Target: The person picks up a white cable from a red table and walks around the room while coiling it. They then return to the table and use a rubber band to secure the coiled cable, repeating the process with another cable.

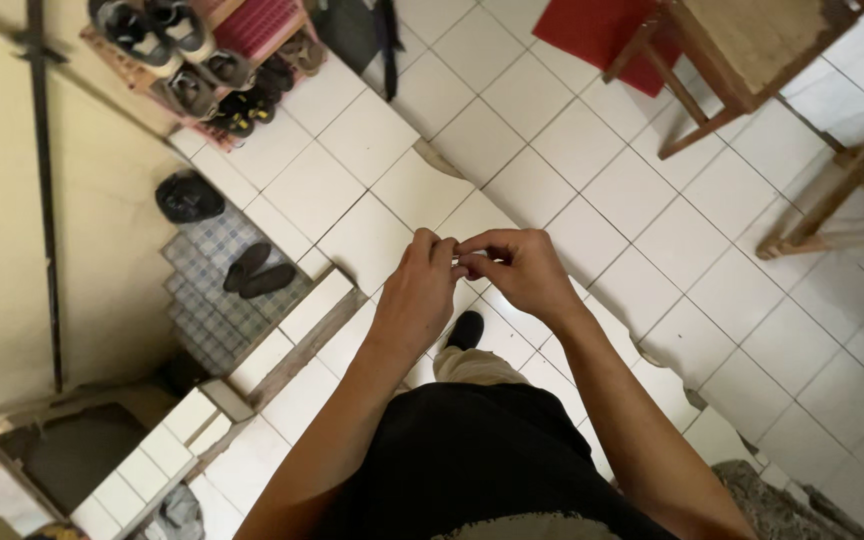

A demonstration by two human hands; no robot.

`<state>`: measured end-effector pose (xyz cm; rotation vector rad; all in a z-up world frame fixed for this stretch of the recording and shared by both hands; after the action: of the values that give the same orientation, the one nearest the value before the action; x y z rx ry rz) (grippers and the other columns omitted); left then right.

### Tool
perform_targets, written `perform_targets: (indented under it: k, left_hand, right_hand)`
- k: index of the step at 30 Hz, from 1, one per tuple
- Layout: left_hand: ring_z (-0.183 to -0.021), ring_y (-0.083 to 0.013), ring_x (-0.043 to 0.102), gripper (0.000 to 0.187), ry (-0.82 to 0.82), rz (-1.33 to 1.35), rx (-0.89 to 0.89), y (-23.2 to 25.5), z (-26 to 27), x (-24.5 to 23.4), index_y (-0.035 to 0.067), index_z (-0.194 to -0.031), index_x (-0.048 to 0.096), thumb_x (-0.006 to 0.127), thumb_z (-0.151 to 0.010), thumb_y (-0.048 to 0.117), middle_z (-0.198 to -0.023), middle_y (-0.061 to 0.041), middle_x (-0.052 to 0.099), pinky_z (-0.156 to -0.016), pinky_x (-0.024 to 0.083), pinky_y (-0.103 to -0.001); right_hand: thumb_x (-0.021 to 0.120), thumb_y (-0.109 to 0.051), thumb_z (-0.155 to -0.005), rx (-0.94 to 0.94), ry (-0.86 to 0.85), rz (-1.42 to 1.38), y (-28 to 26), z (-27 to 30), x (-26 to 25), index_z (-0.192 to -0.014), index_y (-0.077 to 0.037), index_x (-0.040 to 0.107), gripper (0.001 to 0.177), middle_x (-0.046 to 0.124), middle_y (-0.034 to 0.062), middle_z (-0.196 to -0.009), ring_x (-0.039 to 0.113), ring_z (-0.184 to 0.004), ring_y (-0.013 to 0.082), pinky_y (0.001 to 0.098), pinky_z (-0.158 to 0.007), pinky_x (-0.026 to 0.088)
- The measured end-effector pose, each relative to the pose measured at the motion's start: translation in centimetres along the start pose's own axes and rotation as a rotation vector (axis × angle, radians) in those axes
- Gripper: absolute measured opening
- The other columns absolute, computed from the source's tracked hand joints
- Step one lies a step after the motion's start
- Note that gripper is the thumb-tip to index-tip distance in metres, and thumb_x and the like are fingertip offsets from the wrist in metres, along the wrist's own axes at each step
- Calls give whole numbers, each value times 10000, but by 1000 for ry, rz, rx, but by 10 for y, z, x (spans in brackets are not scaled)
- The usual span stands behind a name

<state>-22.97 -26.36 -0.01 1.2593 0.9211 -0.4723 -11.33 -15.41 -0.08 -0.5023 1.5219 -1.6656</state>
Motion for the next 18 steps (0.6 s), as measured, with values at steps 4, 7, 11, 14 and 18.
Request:
perform_targets:
  k: [4,7,11,14,18]
  left_hand:
    - [-1146,-364,550,218,57,-166,229,14,-27,16,-35,-1094,599,600,-913,87,-1193,-203,528,-957,458,-558]
    - [-1210,-352,544,211,137,-262,419,14,-51,21,-14,-1052,597,582,-862,78,-1190,-177,547,-1039,373,-604]
    - [-1073,-286,575,167,-35,-281,496,10,-89,26,36,-1046,617,561,-890,53,-1039,-113,578,-1078,333,-580]
    - [-1026,-274,585,137,-18,-213,592,9,-115,23,52,-1042,619,561,-918,54,-1015,-95,598,-1064,349,-536]
    - [-982,-259,600,145,-39,-183,680,0,-150,12,57,-1030,619,554,-902,40,-987,-84,605,-1061,359,-539]
  right_hand:
    - [690,-16,-919,67,116,-16,7,-1,-25,-1032,7,773,142,800,99,-902,776,-818,157,277,-740,647]
    - [686,-20,-924,95,207,-62,10,-4,-38,-1036,17,764,141,799,102,-927,780,-848,160,290,-757,645]
    - [681,-25,-923,148,315,-17,5,-17,-53,-1044,25,761,153,800,95,-942,782,-857,161,297,-768,643]
    - [683,-27,-928,156,407,-26,-2,-24,-55,-1055,22,749,151,794,91,-944,780,-873,162,293,-768,661]
    - [698,-54,-935,248,502,79,-17,-45,-55,-1093,-8,744,171,800,87,-985,796,-867,176,285,-770,662]
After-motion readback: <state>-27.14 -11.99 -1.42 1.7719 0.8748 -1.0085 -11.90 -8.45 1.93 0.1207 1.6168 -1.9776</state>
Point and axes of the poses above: each hand's wrist, its own z-axis away from the middle knuckle, its own x-axis out of the palm, y = z × x, the point moved 2 cm from there along -z, towards the middle knuckle
